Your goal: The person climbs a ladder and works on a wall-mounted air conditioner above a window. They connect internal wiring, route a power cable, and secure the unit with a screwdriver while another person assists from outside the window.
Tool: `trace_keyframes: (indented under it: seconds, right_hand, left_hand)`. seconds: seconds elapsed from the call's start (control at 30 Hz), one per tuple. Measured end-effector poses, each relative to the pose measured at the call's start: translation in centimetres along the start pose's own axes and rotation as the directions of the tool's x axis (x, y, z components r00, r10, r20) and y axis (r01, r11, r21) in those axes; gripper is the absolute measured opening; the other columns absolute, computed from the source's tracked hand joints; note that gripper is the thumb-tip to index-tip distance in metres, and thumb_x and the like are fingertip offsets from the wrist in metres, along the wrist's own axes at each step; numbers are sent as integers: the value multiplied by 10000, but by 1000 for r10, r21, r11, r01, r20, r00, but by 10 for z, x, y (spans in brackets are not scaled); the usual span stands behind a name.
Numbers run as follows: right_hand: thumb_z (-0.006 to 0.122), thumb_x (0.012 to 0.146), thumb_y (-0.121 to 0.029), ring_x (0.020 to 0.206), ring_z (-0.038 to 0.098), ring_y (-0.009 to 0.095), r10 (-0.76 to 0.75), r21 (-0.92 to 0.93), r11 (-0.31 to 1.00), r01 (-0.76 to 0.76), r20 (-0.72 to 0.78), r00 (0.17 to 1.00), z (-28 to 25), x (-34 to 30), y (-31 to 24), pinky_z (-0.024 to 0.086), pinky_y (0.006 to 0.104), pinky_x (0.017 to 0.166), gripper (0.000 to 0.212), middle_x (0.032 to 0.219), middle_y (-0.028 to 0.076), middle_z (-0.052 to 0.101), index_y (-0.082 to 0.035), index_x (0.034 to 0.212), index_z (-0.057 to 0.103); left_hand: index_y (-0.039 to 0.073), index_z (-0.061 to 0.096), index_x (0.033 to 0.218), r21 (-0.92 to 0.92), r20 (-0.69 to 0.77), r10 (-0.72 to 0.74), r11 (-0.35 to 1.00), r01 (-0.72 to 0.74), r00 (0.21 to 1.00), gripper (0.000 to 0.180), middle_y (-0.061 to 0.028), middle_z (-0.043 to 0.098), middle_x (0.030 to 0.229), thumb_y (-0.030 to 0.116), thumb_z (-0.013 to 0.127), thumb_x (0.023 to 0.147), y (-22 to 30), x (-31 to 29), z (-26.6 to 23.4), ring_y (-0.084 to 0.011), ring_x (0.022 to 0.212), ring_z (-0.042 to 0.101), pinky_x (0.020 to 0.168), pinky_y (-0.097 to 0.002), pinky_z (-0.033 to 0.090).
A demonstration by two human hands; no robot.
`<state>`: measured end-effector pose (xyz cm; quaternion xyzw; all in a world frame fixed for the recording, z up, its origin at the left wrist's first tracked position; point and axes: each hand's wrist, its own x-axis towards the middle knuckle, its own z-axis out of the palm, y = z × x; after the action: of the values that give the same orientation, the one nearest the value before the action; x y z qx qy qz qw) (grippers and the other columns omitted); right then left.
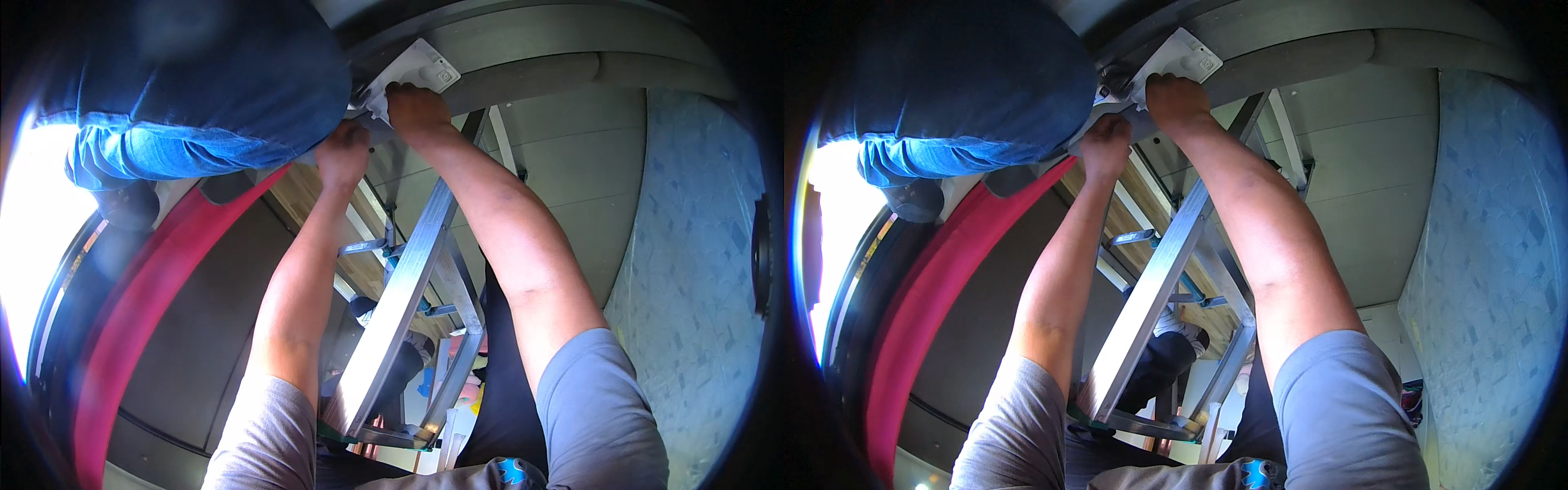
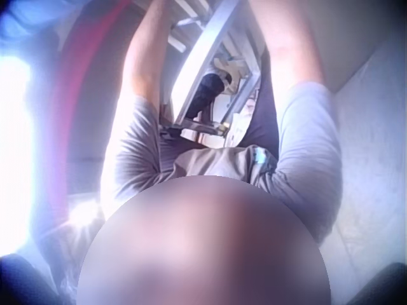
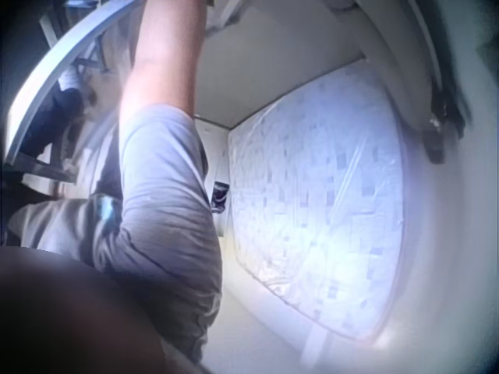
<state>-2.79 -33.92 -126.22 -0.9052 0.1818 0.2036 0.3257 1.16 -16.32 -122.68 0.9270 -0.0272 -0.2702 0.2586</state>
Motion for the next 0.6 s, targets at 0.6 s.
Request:
trace_keyframes:
  seconds: [0.6]
  right_hand:
    - [617, 953, -145, 1055, 746, 330, -258, -237, 934, 268, 73, 963, -13, 0, -17, 630, 449, 868, 182, 1140, 160, 751, -58, 1025, 759]
  left_hand:
    - [37, 722, 1205, -113, 420, 65, 993, -19, 905, 374, -127, 745, 1106, 143, 742, 847, -23, -9, 3, -281, 973, 743, 809, -384, 614]
